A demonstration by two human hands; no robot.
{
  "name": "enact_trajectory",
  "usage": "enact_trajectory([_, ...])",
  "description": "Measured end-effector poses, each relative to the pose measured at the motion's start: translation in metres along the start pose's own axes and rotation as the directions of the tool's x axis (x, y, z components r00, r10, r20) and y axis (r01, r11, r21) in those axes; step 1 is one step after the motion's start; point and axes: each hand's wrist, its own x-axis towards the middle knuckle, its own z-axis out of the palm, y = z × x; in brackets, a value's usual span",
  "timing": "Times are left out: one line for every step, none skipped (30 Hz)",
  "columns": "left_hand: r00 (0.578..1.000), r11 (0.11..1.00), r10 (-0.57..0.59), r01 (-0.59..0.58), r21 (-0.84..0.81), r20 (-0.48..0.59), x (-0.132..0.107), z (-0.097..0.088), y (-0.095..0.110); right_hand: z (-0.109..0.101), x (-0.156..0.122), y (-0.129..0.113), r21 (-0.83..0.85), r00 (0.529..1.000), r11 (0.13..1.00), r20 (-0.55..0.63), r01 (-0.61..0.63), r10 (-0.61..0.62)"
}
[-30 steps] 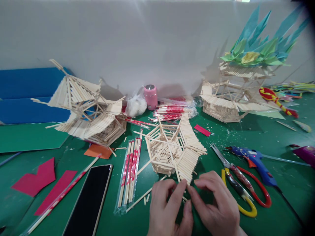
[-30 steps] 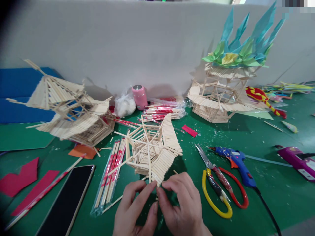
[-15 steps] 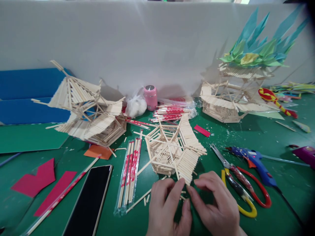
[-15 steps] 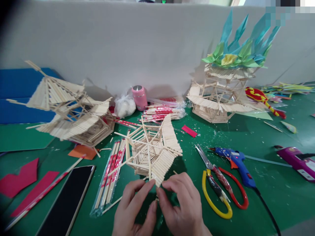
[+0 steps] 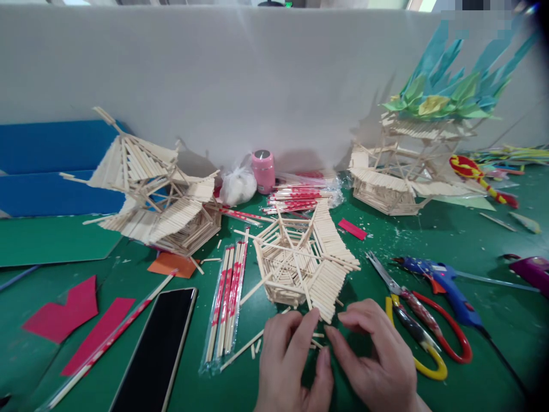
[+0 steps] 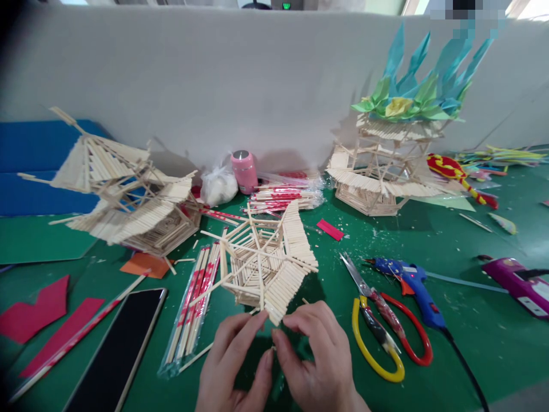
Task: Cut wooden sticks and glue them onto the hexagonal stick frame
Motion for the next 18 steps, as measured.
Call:
enact_trajectory([1.000,1.000,0.003,-0.003,-0.001,-0.002,0.0002,-0.0003,0.0001,0.0000,-0.0002,0.0002,0.001,1.000,1.000,0.003,-0.001,0.001])
enact_trajectory([1.000,1.000,0.006,-0.006,-0.001,-0.002,0.0005,-0.0004,0.0001,0.0000,-0.0004,0.0004,0.002,1.000,1.000,0.003,-0.002,0.002])
enact_trajectory([1.000,1.000,0.007,-0.007,-0.001,-0.002,0.0006,-0.0004,0.0001,-0.0001,-0.0006,0.0006,0.002,1.000,1.000,0.005,-0.004,0.004])
enact_trajectory([1.000,1.000,0.005,-0.005,0.000,0.000,0.0007,-0.0003,0.0001,0.0000,-0.0007,0.0008,0.002,1.000,1.000,0.005,-0.003,0.003])
enact_trajectory([1.000,1.000,0.002,-0.002,0.003,0.000,0.0008,-0.0002,0.0001,0.0000,-0.0008,0.0010,0.001,1.000,1.000,0.007,-0.005,0.005])
enact_trajectory([1.000,1.000,0.000,0.000,0.005,0.001,0.0008,-0.0001,0.0002,0.0001,-0.0009,0.0012,0.000,1.000,1.000,0.009,-0.008,0.008])
enact_trajectory([1.000,1.000,-0.003,0.003,0.007,0.003,0.0008,0.0000,0.0002,0.0002,-0.0009,0.0014,0.000,1.000,1.000,0.013,-0.008,0.008])
enact_trajectory([1.000,1.000,-0.004,0.004,0.009,0.004,0.0008,0.0001,0.0002,0.0003,-0.0008,0.0015,0.001,1.000,1.000,0.014,-0.007,0.007])
enact_trajectory([1.000,1.000,-0.004,0.004,0.010,0.004,0.0007,0.0001,0.0003,0.0004,-0.0007,0.0017,0.003,1.000,1.000,0.014,-0.006,0.006])
enact_trajectory([1.000,1.000,-0.004,0.004,0.008,0.005,0.0006,0.0000,0.0003,0.0006,-0.0006,0.0018,0.006,1.000,1.000,0.010,-0.005,0.005])
enact_trajectory([1.000,1.000,-0.004,0.004,0.004,0.005,0.0005,0.0000,0.0002,0.0007,-0.0004,0.0018,0.008,1.000,1.000,0.009,-0.004,0.004])
enact_trajectory([1.000,1.000,-0.005,0.005,0.001,0.006,0.0005,0.0000,0.0002,0.0008,-0.0002,0.0018,0.010,1.000,1.000,0.007,-0.002,0.001])
enact_trajectory([1.000,1.000,-0.005,0.005,-0.001,0.005,0.0004,0.0001,0.0000,0.0008,0.0000,0.0018,0.011,1.000,1.000,0.008,-0.001,0.000])
enact_trajectory([1.000,1.000,-0.002,0.002,-0.003,0.004,0.0003,0.0002,-0.0001,0.0009,0.0001,0.0018,0.011,1.000,1.000,0.009,-0.001,0.001])
enact_trajectory([1.000,1.000,0.000,0.000,-0.003,0.001,0.0003,0.0003,-0.0004,0.0010,0.0003,0.0018,0.011,1.000,1.000,0.010,-0.002,0.002])
enact_trajectory([1.000,1.000,0.005,-0.005,-0.002,-0.003,0.0003,0.0005,-0.0007,0.0011,0.0004,0.0018,0.012,1.000,1.000,0.010,-0.003,0.003])
enact_trajectory([1.000,1.000,0.010,-0.010,0.001,-0.007,0.0002,0.0007,-0.0010,0.0012,0.0004,0.0017,0.012,1.000,1.000,0.008,-0.004,0.004])
enact_trajectory([1.000,1.000,0.017,-0.017,0.004,-0.011,0.0001,0.0009,-0.0014,0.0012,0.0003,0.0017,0.013,1.000,1.000,0.006,-0.005,0.005])
